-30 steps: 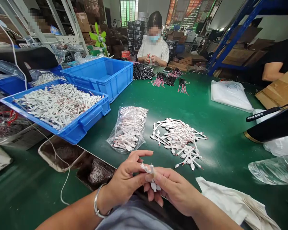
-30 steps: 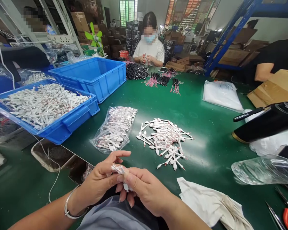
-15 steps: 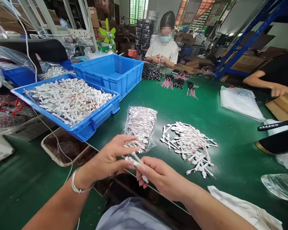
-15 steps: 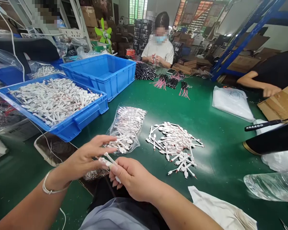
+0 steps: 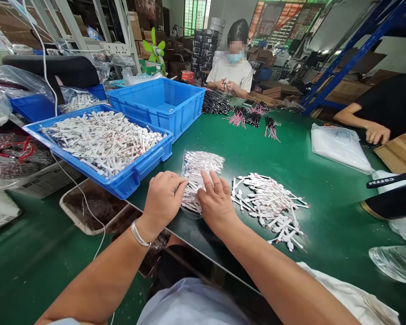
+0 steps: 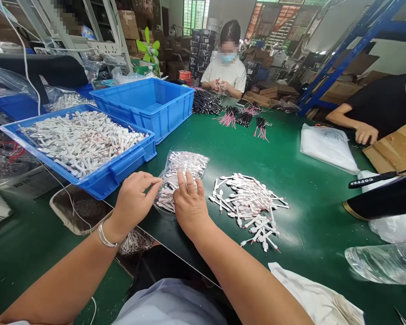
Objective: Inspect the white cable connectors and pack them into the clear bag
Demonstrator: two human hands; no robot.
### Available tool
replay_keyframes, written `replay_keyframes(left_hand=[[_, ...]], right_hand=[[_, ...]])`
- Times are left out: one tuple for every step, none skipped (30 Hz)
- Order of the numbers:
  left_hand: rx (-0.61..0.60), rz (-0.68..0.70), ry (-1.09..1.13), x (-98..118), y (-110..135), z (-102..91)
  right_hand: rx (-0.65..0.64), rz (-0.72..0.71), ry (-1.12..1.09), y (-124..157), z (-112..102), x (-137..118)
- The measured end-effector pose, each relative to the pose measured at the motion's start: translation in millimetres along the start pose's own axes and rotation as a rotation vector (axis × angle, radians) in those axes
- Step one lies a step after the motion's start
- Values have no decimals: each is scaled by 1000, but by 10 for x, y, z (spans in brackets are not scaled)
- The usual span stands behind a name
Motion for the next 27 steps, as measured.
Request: replay_keyframes(left_hand=[[7, 0, -5, 5, 8, -8], [8, -2, -10, 7, 15, -10], [4, -3, -13, 8, 23, -7], [2, -3, -19, 10, 33, -4], [12, -3, -33, 15, 50, -6], [40, -6, -58, 26, 77, -16], [82, -7, -90, 47, 115, -34], [127, 7, -122, 81, 167, -55], [158, 42, -146, 127, 232, -70], [169, 90, -158, 180, 307, -75], [127, 177, -145, 242, 387, -58], [56, 252, -125, 294, 470, -24], [-1, 289, -118, 327, 548, 13], [-45, 307, -117, 345, 619, 53], [-73, 312, -118, 350, 678, 94], [-85, 307, -122, 346, 726, 131], [-87, 301, -125, 337, 763, 163], [-81, 296, -126, 327, 790, 189], [-74, 289, -126, 316, 809, 209], [-66, 280, -123, 308, 822, 222], [-57, 272, -118, 302, 830, 229], [-50, 265, -109, 298, 834, 232], [-47, 258, -101, 297, 836, 233], [-45, 252, -95, 297, 837, 231], [-45, 245, -91, 298, 838, 229], [-47, 240, -90, 299, 838, 227], [-53, 235, -89, 300, 837, 225]], right_hand=[[-21, 24, -8, -10, -7, 2], [-38, 51, -23, -13, -22, -3], [-51, 80, -41, -9, -41, -13], [-63, 104, -61, 2, -62, -29], [-74, 119, -79, 19, -81, -51], [-85, 122, -94, 40, -95, -75], [-95, 115, -103, 63, -102, -98], [-107, 103, -106, 85, -102, -116], [-119, 94, -103, 105, -94, -125], [-130, 90, -98, 122, -80, -126], [-141, 88, -93, 135, -64, -120], [-152, 88, -88, 143, -46, -109], [-160, 85, -84, 147, -29, -97], [-166, 79, -79, 146, -15, -88], [-171, 68, -73, 141, -4, -81], [-177, 57, -67, 130, 6, -77], [-186, 47, -62, 114, 14, -76], [-194, 39, -58, 92, 22, -75], [-202, 32, -56, 63, 27, -75], [-210, 32, -54, 27, 31, -71], [-219, 38, -52, -14, 34, -65], [-230, 48, -50, -59, 34, -56], [-245, 58, -50, -106, 33, -46], [-263, 69, -54, -153, 30, -37], [-277, 78, -64, -198, 23, -30], [-283, 86, -76, -239, 12, -25], [-280, 89, -89, -273, -2, -24]])
Point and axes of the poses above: each hand's wrist, its own y-axis away from the middle knuckle, its own z-axis out of the palm, x = y × z, the point moved 3 cm from there along -y, towards the middle knuckle, and after that the axes turned 9 degrees about -y, right-handed, at the moved point
